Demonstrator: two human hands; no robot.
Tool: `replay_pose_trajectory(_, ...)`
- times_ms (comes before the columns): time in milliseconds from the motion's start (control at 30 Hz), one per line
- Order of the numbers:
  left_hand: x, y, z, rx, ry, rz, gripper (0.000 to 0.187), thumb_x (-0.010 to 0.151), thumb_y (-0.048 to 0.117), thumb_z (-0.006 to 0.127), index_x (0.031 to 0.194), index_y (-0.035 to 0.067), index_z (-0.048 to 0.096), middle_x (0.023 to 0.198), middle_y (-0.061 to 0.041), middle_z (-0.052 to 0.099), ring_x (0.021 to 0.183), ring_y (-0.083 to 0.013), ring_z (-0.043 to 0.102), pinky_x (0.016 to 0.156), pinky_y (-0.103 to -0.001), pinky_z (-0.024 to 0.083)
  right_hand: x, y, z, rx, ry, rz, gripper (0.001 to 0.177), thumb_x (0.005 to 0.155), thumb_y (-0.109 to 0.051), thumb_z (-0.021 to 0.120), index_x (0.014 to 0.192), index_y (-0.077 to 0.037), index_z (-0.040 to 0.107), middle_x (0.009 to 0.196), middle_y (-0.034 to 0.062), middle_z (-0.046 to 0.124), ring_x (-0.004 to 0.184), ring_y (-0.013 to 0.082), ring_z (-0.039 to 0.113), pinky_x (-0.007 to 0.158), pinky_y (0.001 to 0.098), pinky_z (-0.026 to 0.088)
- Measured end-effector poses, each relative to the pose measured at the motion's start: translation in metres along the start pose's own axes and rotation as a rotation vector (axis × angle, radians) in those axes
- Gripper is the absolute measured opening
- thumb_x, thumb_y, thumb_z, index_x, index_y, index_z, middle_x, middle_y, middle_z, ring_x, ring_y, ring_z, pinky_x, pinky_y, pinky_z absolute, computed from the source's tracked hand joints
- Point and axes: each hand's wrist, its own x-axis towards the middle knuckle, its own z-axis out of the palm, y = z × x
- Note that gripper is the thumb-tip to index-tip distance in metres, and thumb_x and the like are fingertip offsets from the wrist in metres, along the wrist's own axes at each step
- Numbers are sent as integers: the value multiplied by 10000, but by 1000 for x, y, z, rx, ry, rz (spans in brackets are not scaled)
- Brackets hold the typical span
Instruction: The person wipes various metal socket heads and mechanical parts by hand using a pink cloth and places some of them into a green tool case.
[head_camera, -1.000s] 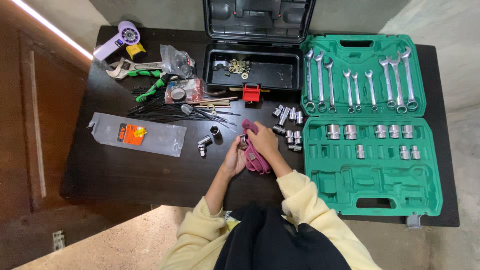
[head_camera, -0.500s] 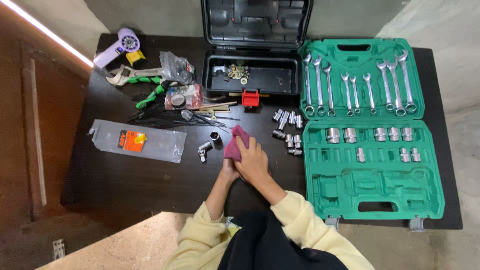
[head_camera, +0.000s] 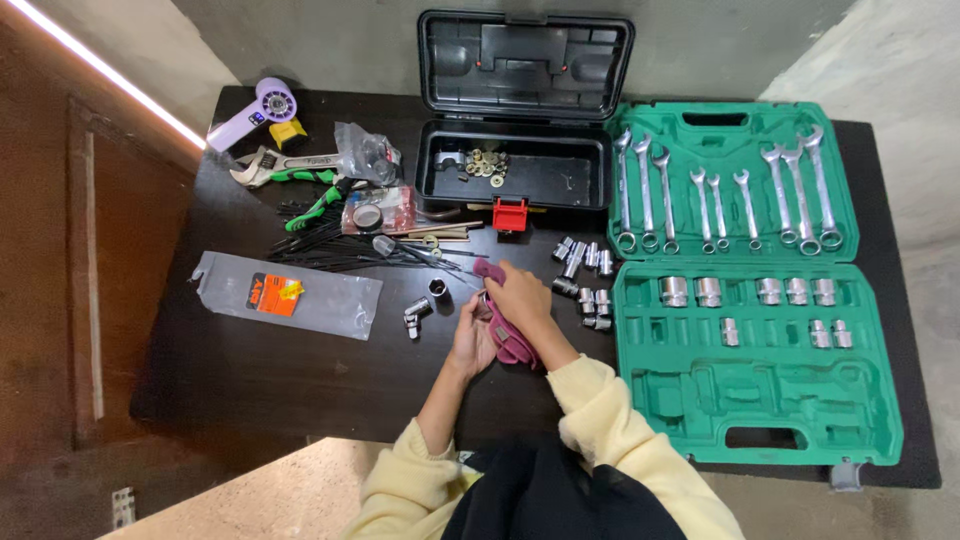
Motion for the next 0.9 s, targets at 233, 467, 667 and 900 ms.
replay_pose_trajectory(233,3,-9,-32,-3,14,-101,786,998,684,301,1544,129,407,1531,-116,523,1414,-284,490,1174,-465,395,-60,-19,9,-207,169,-223,557,762,-358,744,1264,-172,589,1177,229,570,912,445,671,666,542,563)
replay_pose_trajectory(467,1,1,-23,3,64,-172,855,966,731,246,1532,107,389,1484,-127,525,1340,-306,531,1115,-489,419,-45,-37,4,-212,113,-175,558,774,-406,735,1263,-176,592,1159,212,585,916,433,673,666,536,564)
replay_pose_trajectory(667,6,5,0,10,47,-126,639,1057,520,377,1507,70,434,1502,-124,531,1376,-283,522,1185,-482,389,-8,-17,1,-58,14,-78,464,865,-464,633,1205,-150,610,1086,197,682,923,456,694,749,576,544)
replay_pose_trajectory(900,2,0,-6,69,33,-68,537,1066,471,423,1495,147,428,1524,-87,493,1427,-273,470,1216,-501,366,-15,-3,0,-26,23,-55,437,894,-456,640,1197,-145,586,1094,176,692,945,457,687,758,590,532)
